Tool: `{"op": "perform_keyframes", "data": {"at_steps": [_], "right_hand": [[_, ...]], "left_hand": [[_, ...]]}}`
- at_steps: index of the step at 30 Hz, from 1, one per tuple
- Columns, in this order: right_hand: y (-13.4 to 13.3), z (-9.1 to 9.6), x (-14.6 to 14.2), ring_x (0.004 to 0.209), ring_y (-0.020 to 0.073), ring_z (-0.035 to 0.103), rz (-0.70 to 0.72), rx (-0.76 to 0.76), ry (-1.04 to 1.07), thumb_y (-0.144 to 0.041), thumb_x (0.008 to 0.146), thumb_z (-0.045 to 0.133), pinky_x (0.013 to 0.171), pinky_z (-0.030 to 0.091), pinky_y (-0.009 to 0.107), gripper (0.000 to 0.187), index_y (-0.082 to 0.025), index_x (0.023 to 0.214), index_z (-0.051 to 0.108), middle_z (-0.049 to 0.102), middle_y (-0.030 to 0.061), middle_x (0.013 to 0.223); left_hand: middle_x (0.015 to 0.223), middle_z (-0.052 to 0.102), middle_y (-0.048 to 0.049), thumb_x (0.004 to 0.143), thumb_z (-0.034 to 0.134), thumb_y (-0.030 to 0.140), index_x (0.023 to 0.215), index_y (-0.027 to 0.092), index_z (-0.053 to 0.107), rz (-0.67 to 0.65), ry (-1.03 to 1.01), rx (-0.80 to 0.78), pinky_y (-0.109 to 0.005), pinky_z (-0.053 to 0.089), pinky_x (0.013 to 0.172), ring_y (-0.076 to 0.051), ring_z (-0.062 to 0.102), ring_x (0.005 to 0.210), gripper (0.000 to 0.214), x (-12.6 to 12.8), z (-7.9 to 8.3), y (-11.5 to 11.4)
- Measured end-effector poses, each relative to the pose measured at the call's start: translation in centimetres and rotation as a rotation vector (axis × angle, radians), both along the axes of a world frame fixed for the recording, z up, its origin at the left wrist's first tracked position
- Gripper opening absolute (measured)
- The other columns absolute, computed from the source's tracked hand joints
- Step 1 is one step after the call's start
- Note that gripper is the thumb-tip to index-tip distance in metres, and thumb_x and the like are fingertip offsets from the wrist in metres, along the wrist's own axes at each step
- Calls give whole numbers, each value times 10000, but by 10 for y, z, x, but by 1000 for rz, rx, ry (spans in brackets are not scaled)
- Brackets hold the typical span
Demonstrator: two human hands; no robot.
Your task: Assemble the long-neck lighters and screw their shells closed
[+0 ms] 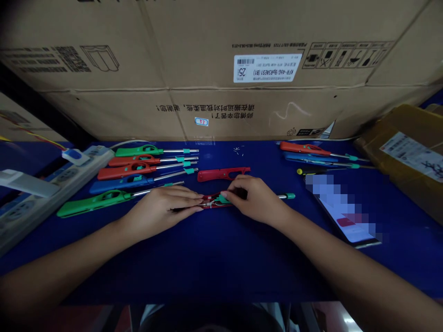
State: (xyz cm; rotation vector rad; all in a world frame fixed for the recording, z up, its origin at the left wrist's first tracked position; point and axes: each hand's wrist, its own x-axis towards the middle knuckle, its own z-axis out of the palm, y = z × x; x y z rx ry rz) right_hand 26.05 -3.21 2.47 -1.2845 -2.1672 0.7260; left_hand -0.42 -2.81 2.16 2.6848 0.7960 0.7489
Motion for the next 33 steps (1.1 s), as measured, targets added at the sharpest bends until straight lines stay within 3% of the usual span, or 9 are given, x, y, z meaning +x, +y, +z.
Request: {"op": "perform_keyframes", "data": {"at_steps": [6, 18, 21, 26, 29, 33], "right_hand": [[2, 6, 5, 764, 154, 633, 49, -79, -17, -330, 889, 674, 723, 467, 298, 141, -220, 841, 748, 687, 24, 853], [-1, 0, -1, 742, 161, 648, -25, -121, 0, -299, 867, 692, 690, 484, 294, 102, -228, 800, 722, 707, 15, 825], [1, 3, 2, 728, 159, 634, -24, -60, 1, -360, 888, 680, 681, 474, 294, 168, -222, 802, 721, 701, 20, 814], [12, 12, 21, 770, 188, 634, -174, 173, -41, -346, 949, 584, 730, 492, 333, 195, -216, 878, 711, 702, 47, 859], [22, 9, 35, 949, 246, 647, -131, 315, -136, -265, 926, 590, 905, 504, 420, 144, -217, 982, 713, 691, 88, 986], [29, -3, 41, 1064, 268, 618, -52, 317, -222, -212, 904, 613, 1000, 487, 471, 190, -210, 1065, 715, 625, 120, 1114]], "left_hand": [[1067, 794, -29, 941, 682, 237, 1094, 211, 777, -16, -28, 11, -349, 613, 914, -202, 755, 994, 182, 0, -1, 1], [1036, 800, -20, 905, 728, 219, 1054, 236, 789, 0, -137, -82, -344, 624, 885, -194, 768, 951, 161, 3, -2, 2], [1038, 799, -31, 897, 736, 228, 1040, 213, 790, 26, -133, -91, -328, 629, 871, -188, 767, 933, 153, 3, -1, 2], [1047, 789, -42, 893, 740, 262, 1053, 196, 782, 61, -120, -95, -305, 627, 859, -178, 760, 923, 178, 1, -1, 1], [1043, 782, -47, 895, 735, 302, 1080, 190, 767, 88, -126, -88, -309, 620, 868, -182, 752, 927, 218, -1, 2, 3], [1015, 781, -32, 886, 744, 332, 1040, 210, 770, 89, -102, -29, -324, 605, 877, -185, 730, 928, 198, -4, 7, 5]]}}
